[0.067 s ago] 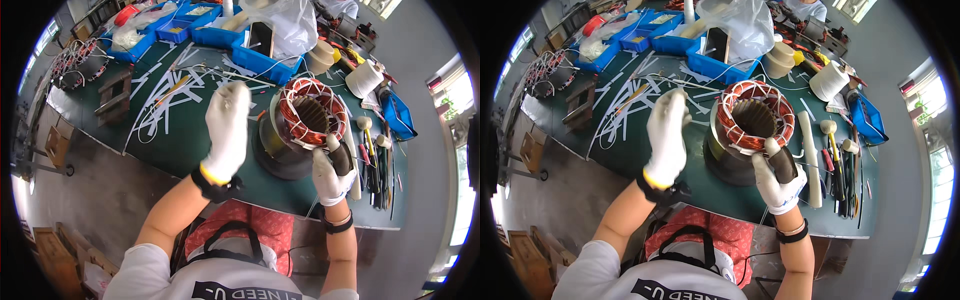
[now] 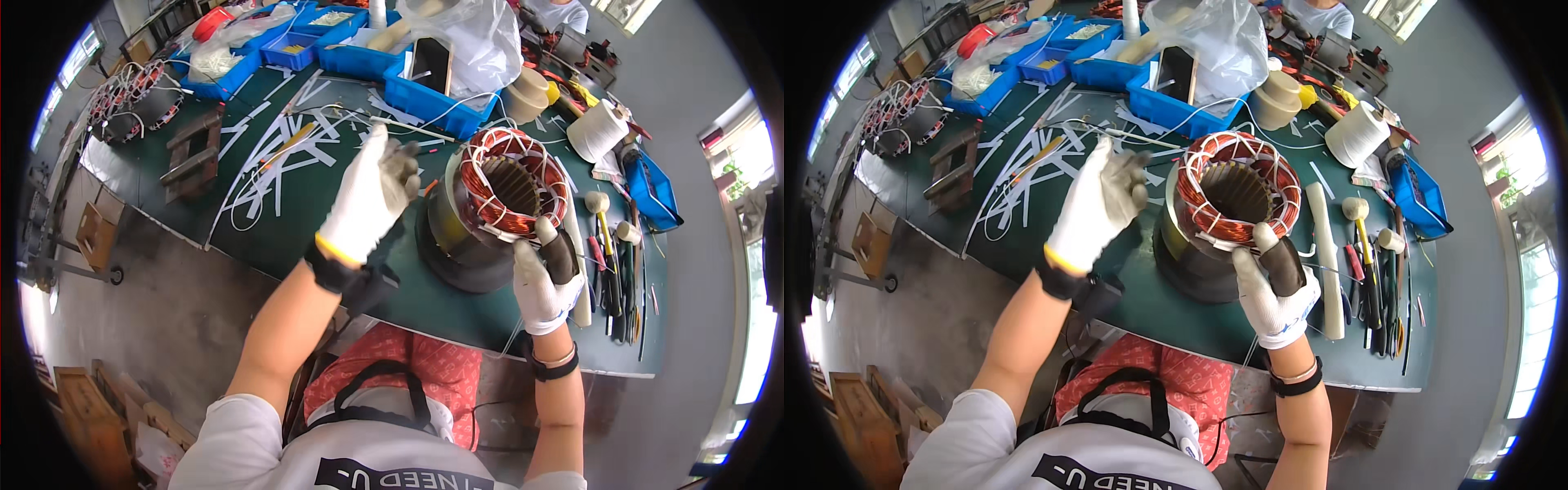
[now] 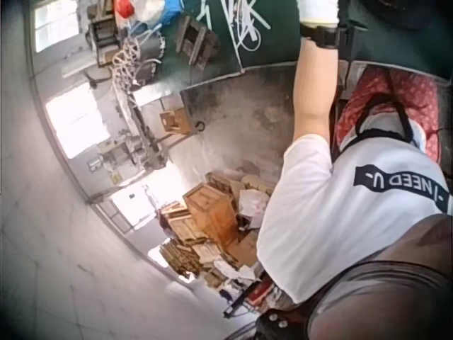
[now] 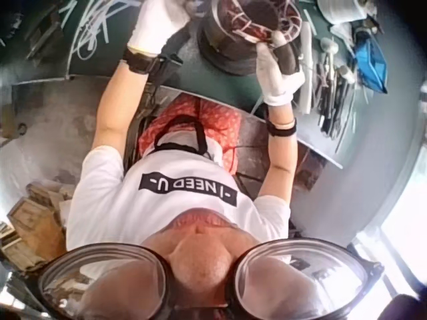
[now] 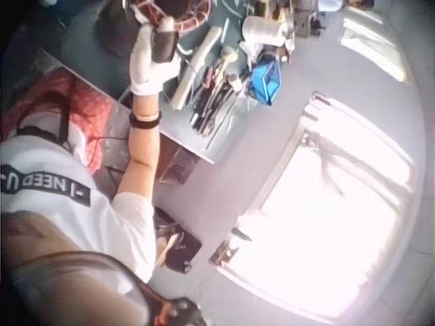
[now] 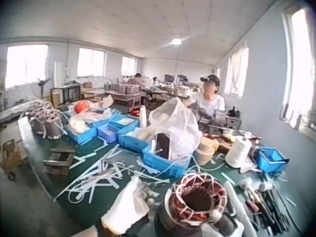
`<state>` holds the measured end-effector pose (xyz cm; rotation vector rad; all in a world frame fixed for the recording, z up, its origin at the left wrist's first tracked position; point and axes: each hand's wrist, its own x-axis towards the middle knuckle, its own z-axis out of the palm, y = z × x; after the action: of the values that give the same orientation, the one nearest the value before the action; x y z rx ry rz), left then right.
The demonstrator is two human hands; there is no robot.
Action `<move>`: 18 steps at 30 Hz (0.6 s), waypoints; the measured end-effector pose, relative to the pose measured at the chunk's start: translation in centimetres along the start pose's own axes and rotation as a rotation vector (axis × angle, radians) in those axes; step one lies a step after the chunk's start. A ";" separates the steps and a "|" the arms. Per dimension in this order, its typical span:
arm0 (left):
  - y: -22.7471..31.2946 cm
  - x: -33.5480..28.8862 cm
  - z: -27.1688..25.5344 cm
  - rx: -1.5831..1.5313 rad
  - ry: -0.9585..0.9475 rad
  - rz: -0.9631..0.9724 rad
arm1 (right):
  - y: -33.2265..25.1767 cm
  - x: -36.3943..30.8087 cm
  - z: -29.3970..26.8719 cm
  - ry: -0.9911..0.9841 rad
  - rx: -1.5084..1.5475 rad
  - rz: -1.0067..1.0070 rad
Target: Tying and securing copper windings of a motor stator using thread and hand tools.
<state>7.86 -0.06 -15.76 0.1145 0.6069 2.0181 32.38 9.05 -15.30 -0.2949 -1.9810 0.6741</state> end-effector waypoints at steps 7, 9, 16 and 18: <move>1.3 0.4 -0.4 -0.255 -0.235 0.061 | -0.5 0.6 -0.8 -0.029 -0.120 -0.125; 1.6 0.0 -0.1 -0.214 -0.187 0.136 | -0.5 0.2 -0.7 -0.011 0.041 0.047; 11.1 0.7 -0.5 0.891 -0.095 0.153 | -0.2 0.6 -0.9 -0.057 -0.343 -0.261; 15.1 -0.4 1.6 1.626 -0.184 -0.189 | -0.6 0.3 -0.9 -0.050 -0.167 -0.079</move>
<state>-3.43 -5.72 -7.31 1.1075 1.8697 0.8608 33.06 8.97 -14.38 -0.3014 -2.0897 0.4703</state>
